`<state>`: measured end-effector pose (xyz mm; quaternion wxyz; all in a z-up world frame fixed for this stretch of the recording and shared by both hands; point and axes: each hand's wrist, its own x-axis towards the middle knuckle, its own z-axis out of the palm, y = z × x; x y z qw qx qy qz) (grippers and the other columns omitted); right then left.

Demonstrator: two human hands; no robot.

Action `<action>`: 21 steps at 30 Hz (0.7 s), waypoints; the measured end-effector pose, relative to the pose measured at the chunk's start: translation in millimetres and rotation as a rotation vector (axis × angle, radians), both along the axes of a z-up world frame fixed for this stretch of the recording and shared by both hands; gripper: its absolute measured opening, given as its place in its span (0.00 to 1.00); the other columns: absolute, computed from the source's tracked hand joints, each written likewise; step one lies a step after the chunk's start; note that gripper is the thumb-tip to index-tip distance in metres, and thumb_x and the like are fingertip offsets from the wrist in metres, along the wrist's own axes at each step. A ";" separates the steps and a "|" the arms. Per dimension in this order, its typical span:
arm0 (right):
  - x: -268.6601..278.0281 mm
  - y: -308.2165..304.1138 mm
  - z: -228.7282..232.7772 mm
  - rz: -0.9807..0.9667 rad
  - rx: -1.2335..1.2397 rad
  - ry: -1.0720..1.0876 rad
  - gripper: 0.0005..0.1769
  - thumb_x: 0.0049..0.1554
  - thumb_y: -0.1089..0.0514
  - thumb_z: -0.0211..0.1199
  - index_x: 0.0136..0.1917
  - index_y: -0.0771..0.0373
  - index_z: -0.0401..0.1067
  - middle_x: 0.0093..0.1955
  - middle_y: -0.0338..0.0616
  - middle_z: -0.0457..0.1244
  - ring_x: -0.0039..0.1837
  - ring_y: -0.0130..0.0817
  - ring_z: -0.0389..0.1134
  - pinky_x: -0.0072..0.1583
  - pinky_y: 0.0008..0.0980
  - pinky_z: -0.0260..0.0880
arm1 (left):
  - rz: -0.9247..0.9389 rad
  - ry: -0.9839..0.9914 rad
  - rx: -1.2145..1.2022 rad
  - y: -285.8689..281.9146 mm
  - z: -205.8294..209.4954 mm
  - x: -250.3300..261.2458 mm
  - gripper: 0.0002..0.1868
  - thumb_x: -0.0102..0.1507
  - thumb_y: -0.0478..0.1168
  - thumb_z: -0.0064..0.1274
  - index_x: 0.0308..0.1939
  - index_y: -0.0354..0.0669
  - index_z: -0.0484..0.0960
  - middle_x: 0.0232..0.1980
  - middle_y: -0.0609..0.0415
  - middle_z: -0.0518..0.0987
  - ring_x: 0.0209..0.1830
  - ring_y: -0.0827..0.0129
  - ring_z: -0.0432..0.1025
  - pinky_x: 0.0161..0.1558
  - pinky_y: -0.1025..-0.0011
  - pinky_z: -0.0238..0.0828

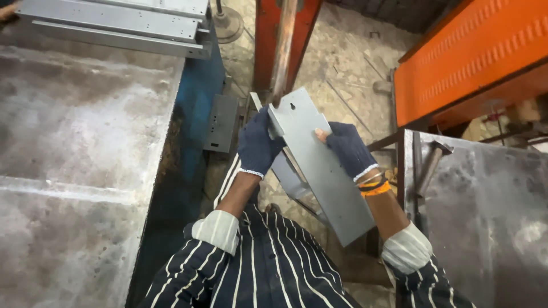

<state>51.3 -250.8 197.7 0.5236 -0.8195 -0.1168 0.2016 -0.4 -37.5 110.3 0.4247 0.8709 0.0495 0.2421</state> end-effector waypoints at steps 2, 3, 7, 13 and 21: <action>3.9 1.8 -0.8 0.003 -0.023 0.008 0.22 0.58 0.48 0.62 0.49 0.72 0.77 0.34 0.37 0.66 0.38 0.22 0.62 0.41 0.29 0.64 | -0.014 -0.020 0.008 3.6 -9.5 3.5 0.46 0.47 0.41 0.74 0.67 0.37 0.70 0.59 0.38 0.79 0.59 0.45 0.73 0.59 0.55 0.69; 2.4 0.1 -2.1 -0.001 -0.051 0.020 0.22 0.59 0.48 0.62 0.49 0.73 0.77 0.34 0.37 0.66 0.38 0.22 0.62 0.41 0.30 0.64 | -0.035 -0.037 0.011 2.9 -15.5 2.1 0.46 0.49 0.42 0.74 0.67 0.36 0.70 0.59 0.37 0.78 0.59 0.44 0.73 0.59 0.55 0.69; 2.7 -0.1 2.4 0.024 -0.114 -0.077 0.22 0.59 0.48 0.61 0.48 0.73 0.76 0.32 0.41 0.66 0.37 0.24 0.63 0.40 0.31 0.65 | -0.002 0.087 -0.042 -1.9 -3.1 0.0 0.44 0.46 0.40 0.72 0.67 0.40 0.72 0.55 0.41 0.81 0.56 0.45 0.74 0.57 0.56 0.70; 14.1 -6.5 -10.8 0.082 -0.178 -0.155 0.22 0.59 0.48 0.62 0.46 0.72 0.76 0.30 0.44 0.63 0.37 0.26 0.61 0.40 0.33 0.63 | 0.016 0.084 -0.015 -3.5 -4.4 0.7 0.45 0.47 0.40 0.72 0.67 0.37 0.70 0.54 0.37 0.79 0.55 0.43 0.74 0.55 0.54 0.71; 3.8 -1.0 1.5 0.019 -0.080 -0.019 0.21 0.57 0.48 0.63 0.48 0.71 0.77 0.32 0.37 0.65 0.36 0.23 0.63 0.40 0.30 0.65 | 0.007 0.002 -0.008 -2.4 -4.5 -0.1 0.44 0.46 0.42 0.72 0.66 0.38 0.73 0.54 0.40 0.81 0.55 0.47 0.76 0.55 0.57 0.72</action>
